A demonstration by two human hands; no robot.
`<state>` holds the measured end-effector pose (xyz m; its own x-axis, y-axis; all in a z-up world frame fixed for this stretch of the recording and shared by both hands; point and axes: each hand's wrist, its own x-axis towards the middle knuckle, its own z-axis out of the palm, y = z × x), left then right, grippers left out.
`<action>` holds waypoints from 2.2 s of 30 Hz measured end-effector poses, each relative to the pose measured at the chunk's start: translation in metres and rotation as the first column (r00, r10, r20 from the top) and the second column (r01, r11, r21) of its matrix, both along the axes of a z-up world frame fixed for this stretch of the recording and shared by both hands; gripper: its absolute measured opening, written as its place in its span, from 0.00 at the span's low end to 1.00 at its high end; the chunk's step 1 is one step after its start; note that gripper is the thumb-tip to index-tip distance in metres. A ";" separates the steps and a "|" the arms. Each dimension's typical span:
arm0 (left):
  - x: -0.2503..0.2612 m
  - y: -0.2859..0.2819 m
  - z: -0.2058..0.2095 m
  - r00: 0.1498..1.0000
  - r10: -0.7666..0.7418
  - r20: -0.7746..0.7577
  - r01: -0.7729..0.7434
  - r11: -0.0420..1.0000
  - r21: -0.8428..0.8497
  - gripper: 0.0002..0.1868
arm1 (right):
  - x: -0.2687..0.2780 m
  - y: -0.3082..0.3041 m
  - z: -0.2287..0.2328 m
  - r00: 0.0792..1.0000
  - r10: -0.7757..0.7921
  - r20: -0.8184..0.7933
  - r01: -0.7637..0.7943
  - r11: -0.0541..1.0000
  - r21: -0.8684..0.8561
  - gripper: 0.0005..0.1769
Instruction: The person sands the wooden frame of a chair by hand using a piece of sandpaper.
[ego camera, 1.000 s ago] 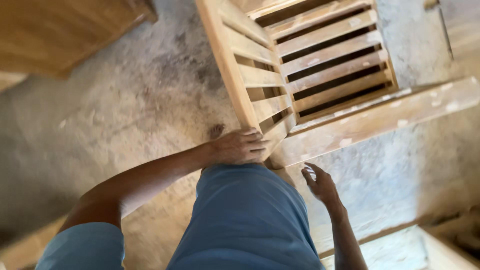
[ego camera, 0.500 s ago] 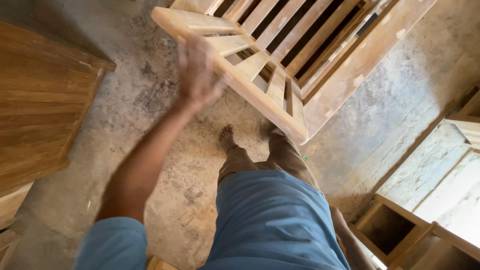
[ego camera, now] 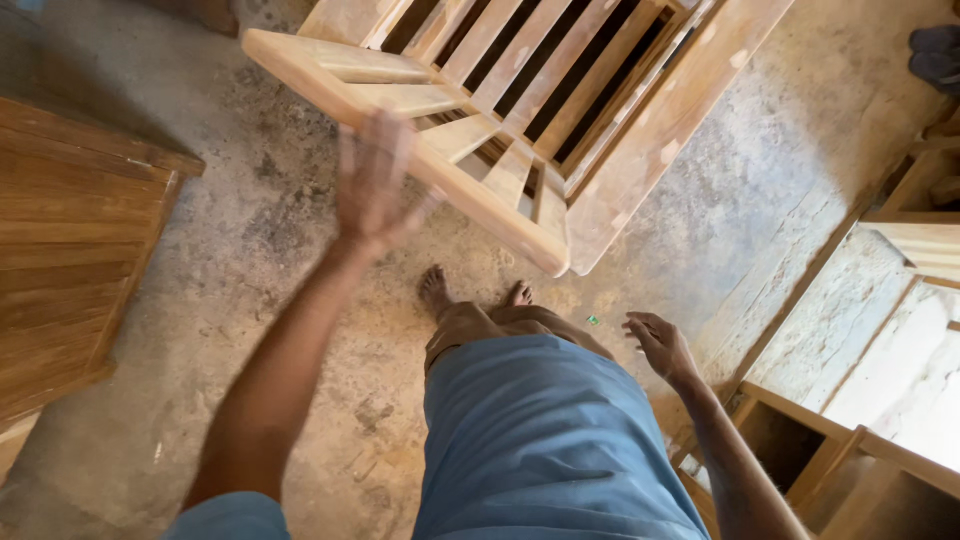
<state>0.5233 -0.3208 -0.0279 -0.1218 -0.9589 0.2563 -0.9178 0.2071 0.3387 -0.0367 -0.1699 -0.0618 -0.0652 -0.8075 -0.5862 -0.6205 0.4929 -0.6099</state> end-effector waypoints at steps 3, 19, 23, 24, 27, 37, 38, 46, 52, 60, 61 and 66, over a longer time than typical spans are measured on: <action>-0.011 -0.010 0.007 0.981 0.194 -0.006 -0.194 0.981 0.030 0.59 | -0.012 0.000 0.006 0.997 0.039 -0.061 -0.041 0.998 -0.038 0.25; -0.119 0.042 0.026 0.956 0.238 -0.173 -0.220 0.969 0.114 0.44 | -0.056 0.017 -0.026 0.946 0.281 -0.163 -0.293 0.954 -0.058 0.27; -0.156 0.053 0.038 0.878 0.316 -0.360 -0.367 0.927 -0.081 0.46 | -0.039 0.015 -0.014 0.937 0.285 -0.201 -0.308 0.946 -0.097 0.27; -0.174 0.066 0.037 0.925 0.213 -0.313 -0.237 0.971 -0.040 0.43 | -0.033 0.013 -0.011 0.938 0.288 -0.195 -0.312 0.944 -0.107 0.27; -0.215 0.119 0.023 0.969 -0.156 -0.194 0.179 0.978 0.109 0.37 | -0.006 0.017 -0.007 0.962 0.257 -0.092 -0.265 0.961 -0.083 0.28; -0.050 0.002 0.020 0.971 0.204 -0.124 -0.225 0.956 -0.190 0.29 | 0.013 0.061 0.008 0.948 0.258 -0.184 -0.255 0.966 0.043 0.29; -0.042 -0.003 0.029 0.967 0.221 -0.126 -0.243 0.951 -0.192 0.28 | 0.020 0.062 0.017 0.952 0.225 -0.209 -0.223 0.974 0.034 0.28; -0.054 0.034 0.024 0.933 -0.285 -0.219 0.260 0.956 -0.136 0.25 | 0.221 -0.003 0.097 0.944 -0.312 -0.112 0.154 0.713 -0.683 0.15; 0.116 -0.075 -0.003 0.978 0.068 -0.197 -0.110 0.971 -0.211 0.34 | 0.344 -0.119 0.144 0.912 -0.102 -0.398 -0.278 0.560 -0.780 0.16; 0.065 -0.033 0.015 0.927 -0.154 -0.341 0.114 0.985 -0.133 0.34 | 0.375 -0.145 0.130 0.789 -0.196 -0.582 -0.148 0.859 -0.489 0.28; 0.067 -0.019 0.015 0.939 -0.259 -0.225 0.221 0.958 -0.183 0.35 | 0.372 -0.140 0.127 0.786 -0.187 -0.589 -0.146 0.870 -0.470 0.29; 0.154 -0.056 0.002 0.945 0.045 -0.323 -0.145 0.945 -0.293 0.31 | 0.368 -0.140 0.117 0.751 -0.205 -0.627 -0.133 0.884 -0.448 0.31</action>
<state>0.6770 -0.3764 -0.0263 0.0986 -0.8289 0.5507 -0.7990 0.2640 0.5403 0.3310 -0.3101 0.0552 -0.3205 -0.9468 0.0291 -0.9260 0.3067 -0.2202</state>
